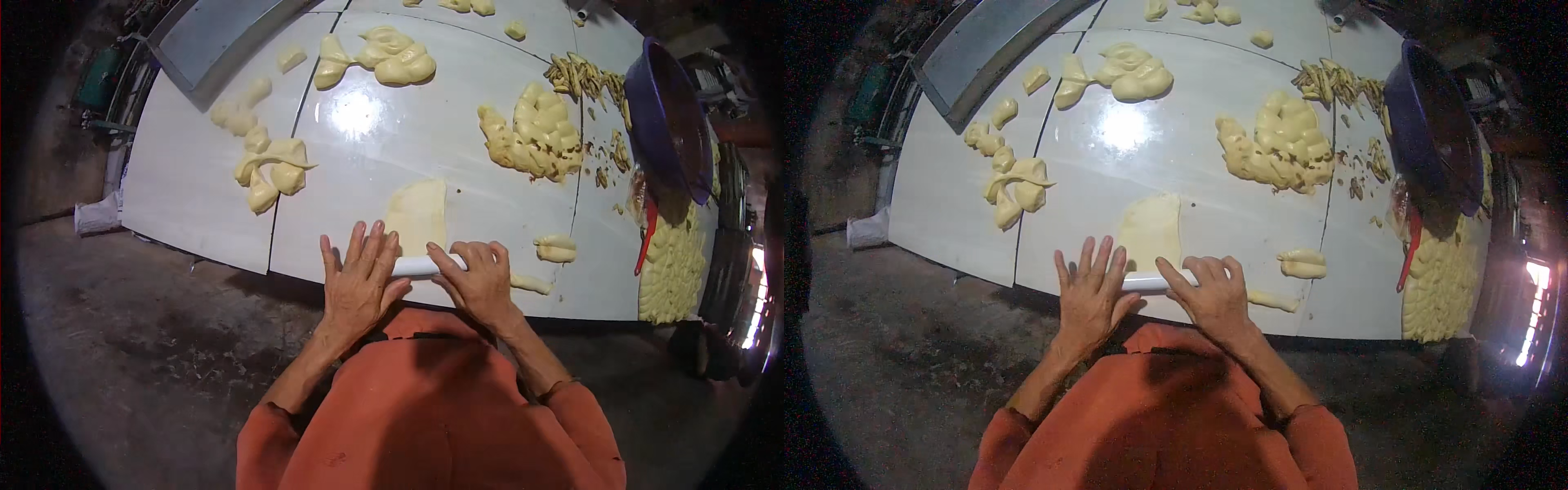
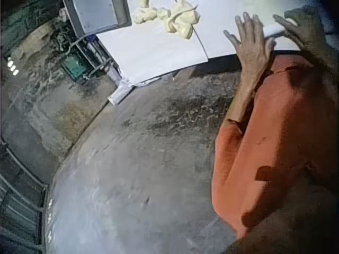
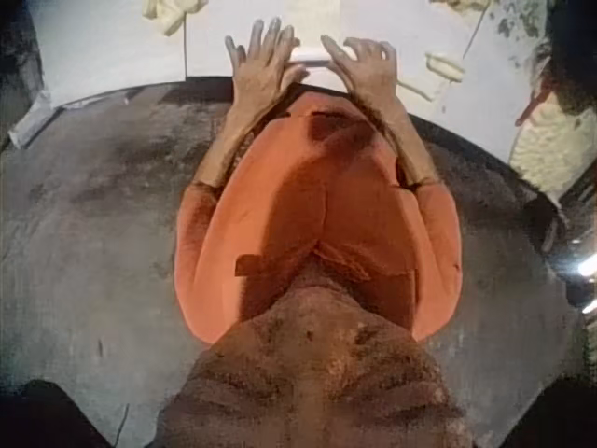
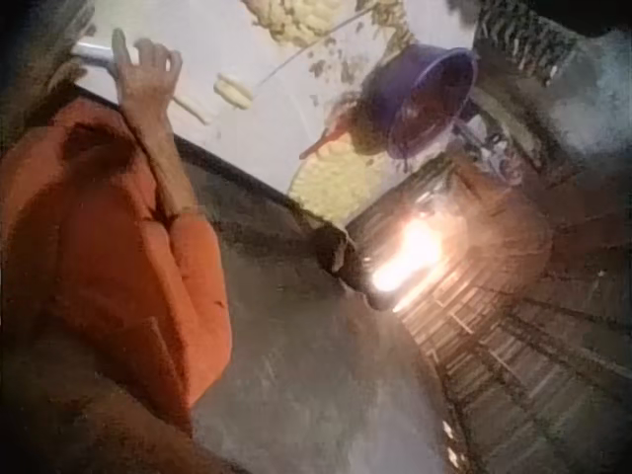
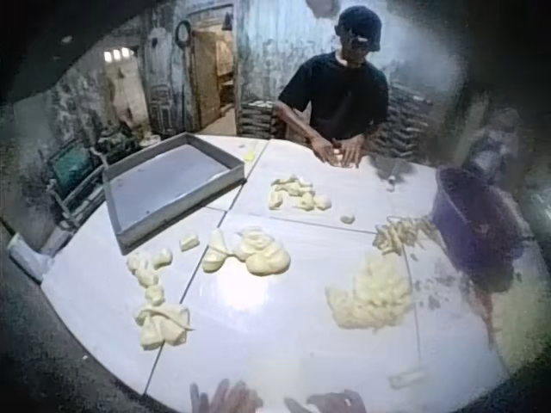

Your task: The person flattens portions of dough with a roller, spreads chocolate paste onto each dough piece using a spatula, adds banana pieces on top, and rolls up the filled dough by hand.

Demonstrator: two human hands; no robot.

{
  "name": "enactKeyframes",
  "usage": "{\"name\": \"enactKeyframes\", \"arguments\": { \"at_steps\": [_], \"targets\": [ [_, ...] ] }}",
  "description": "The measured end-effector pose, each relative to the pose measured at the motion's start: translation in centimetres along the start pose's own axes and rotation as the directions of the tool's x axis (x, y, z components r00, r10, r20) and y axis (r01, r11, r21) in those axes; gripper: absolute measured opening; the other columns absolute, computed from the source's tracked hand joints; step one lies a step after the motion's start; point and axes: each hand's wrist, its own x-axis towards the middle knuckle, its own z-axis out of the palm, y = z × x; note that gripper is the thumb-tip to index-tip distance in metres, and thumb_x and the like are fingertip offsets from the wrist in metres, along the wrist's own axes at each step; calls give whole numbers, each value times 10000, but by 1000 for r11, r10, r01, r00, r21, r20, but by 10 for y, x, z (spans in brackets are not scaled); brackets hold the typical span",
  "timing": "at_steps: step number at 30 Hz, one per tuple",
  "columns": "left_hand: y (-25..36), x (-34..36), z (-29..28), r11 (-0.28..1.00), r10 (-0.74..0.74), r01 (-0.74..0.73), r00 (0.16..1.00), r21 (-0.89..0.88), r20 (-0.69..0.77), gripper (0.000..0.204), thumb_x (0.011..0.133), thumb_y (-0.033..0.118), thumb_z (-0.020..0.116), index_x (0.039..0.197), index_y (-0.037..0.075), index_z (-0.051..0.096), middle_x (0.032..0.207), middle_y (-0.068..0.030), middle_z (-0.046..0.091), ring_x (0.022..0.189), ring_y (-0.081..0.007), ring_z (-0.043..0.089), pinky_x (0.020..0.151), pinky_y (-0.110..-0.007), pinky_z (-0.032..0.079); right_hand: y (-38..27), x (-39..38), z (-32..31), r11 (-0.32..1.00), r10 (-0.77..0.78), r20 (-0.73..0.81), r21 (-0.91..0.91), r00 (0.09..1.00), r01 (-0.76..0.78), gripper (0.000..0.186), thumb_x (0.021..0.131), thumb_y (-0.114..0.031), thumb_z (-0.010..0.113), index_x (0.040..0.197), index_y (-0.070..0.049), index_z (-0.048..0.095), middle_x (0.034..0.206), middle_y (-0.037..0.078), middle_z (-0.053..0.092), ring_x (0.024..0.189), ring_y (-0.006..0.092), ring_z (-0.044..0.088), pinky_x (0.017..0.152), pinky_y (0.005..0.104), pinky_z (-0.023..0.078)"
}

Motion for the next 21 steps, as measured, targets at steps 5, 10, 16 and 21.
{"name": "enactKeyframes", "arguments": {
  "at_steps": [5, 10, 16, 21],
  "targets": [
    [-9, 35, -1, 993, -102, 94, 989, 72, 108, 726, 999, 484, 582, 1579, 79, 420, 1664, -188, 342, 1545, -406, 293, 1189, -763, 27, 14, 31, -7, 986, 53, 67, 154, 996, -63, 568, 898, -355, 760, 1430, -205, 625, 1351, 114, 572, 1198, 288, 550, 1018, 506, 382],
    [-28, 98, 1, 983, -167, 172, 983, 61, -77, 607, 1038, 354, 537, 1574, 90, 433, 1638, -234, 360, 1545, -411, 287, 1162, -780, 77, 31, 77, 10, 951, 241, -40, -187, 970, -244, 537, 996, -390, 633, 1491, -192, 564, 1675, 209, 289, 1532, 408, 263, 1197, 651, 181],
    [-52, 187, 1, 971, -213, 230, 954, 61, -209, 589, 1058, 346, 506, 1584, 98, 412, 1620, -255, 368, 1534, -445, 275, 1153, -791, 96, 70, 143, 0, 959, 221, -197, -135, 955, -249, 556, 935, -377, 716, 1427, -141, 610, 1578, 213, 402, 1431, 388, 389, 1142, 586, 306],
    [-69, 198, -3, 982, -109, 153, 938, 110, -329, 557, 1073, 367, 512, 1572, 130, 445, 1625, -161, 412, 1543, -386, 299, 1204, -729, 107, 67, 123, -14, 981, -176, 81, 94, 981, 169, 510, 885, -277, 770, 1351, -105, 653, 1096, 121, 659, 942, 269, 647, 790, 442, 497]
  ]
}}
